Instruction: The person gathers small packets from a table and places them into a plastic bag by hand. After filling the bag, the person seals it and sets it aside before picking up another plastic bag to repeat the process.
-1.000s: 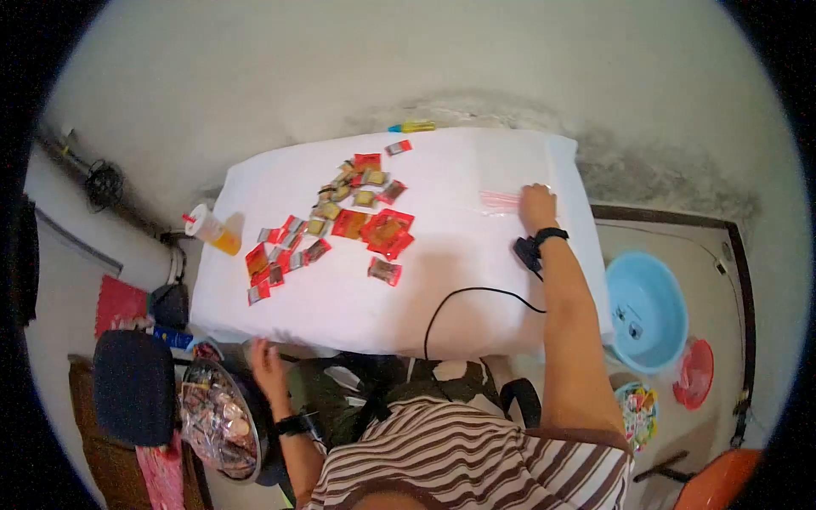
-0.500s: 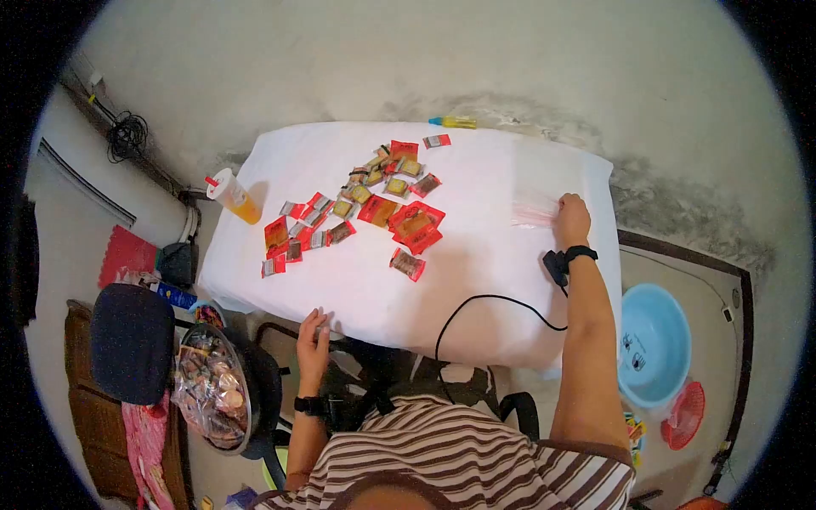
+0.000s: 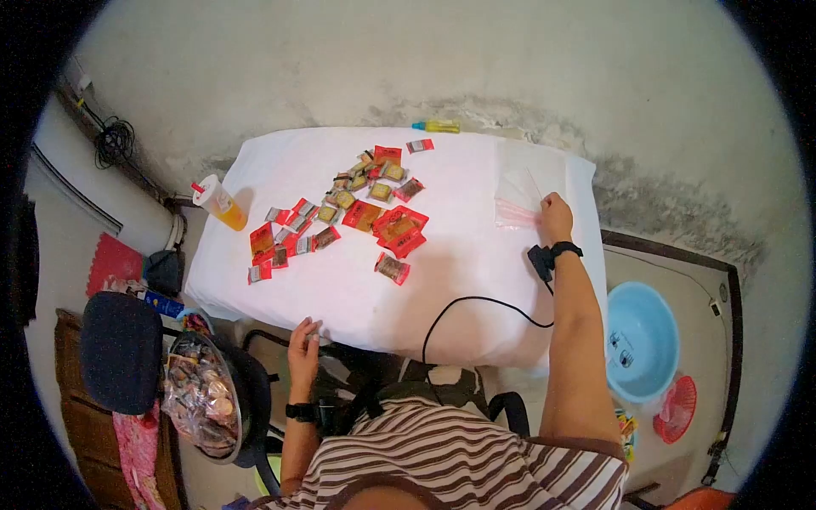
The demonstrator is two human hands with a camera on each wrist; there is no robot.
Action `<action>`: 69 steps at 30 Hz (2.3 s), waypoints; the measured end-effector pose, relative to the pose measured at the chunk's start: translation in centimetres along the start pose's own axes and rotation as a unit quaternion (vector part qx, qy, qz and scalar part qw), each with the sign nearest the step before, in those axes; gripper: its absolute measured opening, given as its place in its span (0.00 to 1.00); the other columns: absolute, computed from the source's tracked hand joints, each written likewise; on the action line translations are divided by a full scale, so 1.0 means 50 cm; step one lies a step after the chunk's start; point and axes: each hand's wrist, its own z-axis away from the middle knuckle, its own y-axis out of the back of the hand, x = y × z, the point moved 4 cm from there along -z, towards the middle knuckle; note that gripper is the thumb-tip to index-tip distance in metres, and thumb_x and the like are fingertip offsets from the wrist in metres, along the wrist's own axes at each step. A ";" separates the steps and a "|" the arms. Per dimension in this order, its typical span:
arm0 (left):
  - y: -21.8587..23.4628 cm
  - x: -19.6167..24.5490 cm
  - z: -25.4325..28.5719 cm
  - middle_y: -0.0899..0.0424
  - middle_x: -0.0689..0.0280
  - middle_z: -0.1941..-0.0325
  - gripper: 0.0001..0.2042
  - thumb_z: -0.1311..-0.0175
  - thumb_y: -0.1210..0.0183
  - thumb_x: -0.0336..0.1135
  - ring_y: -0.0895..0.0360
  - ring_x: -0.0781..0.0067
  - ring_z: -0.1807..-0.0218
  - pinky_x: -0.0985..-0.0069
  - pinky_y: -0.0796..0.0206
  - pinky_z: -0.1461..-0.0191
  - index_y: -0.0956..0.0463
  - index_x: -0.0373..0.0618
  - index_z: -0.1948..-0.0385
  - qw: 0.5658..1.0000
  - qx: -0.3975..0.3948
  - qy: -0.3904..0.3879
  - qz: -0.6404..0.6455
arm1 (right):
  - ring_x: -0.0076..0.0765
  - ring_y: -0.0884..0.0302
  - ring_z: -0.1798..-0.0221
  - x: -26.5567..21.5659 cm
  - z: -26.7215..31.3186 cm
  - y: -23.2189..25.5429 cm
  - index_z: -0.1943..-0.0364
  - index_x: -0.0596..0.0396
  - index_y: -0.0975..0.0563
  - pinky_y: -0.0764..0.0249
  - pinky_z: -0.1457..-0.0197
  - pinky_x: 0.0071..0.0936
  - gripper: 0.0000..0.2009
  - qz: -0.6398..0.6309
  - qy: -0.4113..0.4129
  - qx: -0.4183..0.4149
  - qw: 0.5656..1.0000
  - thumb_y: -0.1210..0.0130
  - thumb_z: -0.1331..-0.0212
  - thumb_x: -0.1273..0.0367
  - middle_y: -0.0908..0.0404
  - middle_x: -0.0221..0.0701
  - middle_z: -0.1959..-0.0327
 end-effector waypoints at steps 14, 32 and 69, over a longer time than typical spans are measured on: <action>-0.017 0.121 -0.060 0.29 0.57 0.45 0.15 0.46 0.46 0.25 0.32 0.59 0.43 0.70 0.41 0.41 0.26 0.43 0.54 0.997 -0.041 -0.058 0.002 | 0.41 0.27 0.66 -0.340 0.060 0.070 0.66 0.56 0.25 0.30 0.61 0.31 0.07 -0.212 0.272 0.059 0.937 0.44 0.51 0.75 0.26 0.36 0.69; -0.103 0.152 -0.113 0.28 0.59 0.72 0.03 0.46 0.46 0.30 0.28 0.54 0.69 0.63 0.34 0.67 0.30 0.43 0.73 0.962 0.042 -0.198 -0.184 | 0.49 0.33 0.55 -0.585 0.410 -0.133 0.59 0.57 0.29 0.38 0.45 0.41 0.19 -0.253 0.356 -0.066 0.897 0.40 0.59 0.74 0.31 0.38 0.67; -0.002 0.221 -0.135 0.30 0.59 0.75 0.06 0.46 0.43 0.26 0.30 0.59 0.76 0.71 0.36 0.72 0.32 0.41 0.73 0.949 0.212 -0.213 -0.100 | 0.31 0.27 0.61 -0.596 0.413 -0.261 0.50 0.57 0.34 0.29 0.58 0.26 0.21 -0.339 0.162 -0.361 0.854 0.50 0.53 0.77 0.28 0.36 0.54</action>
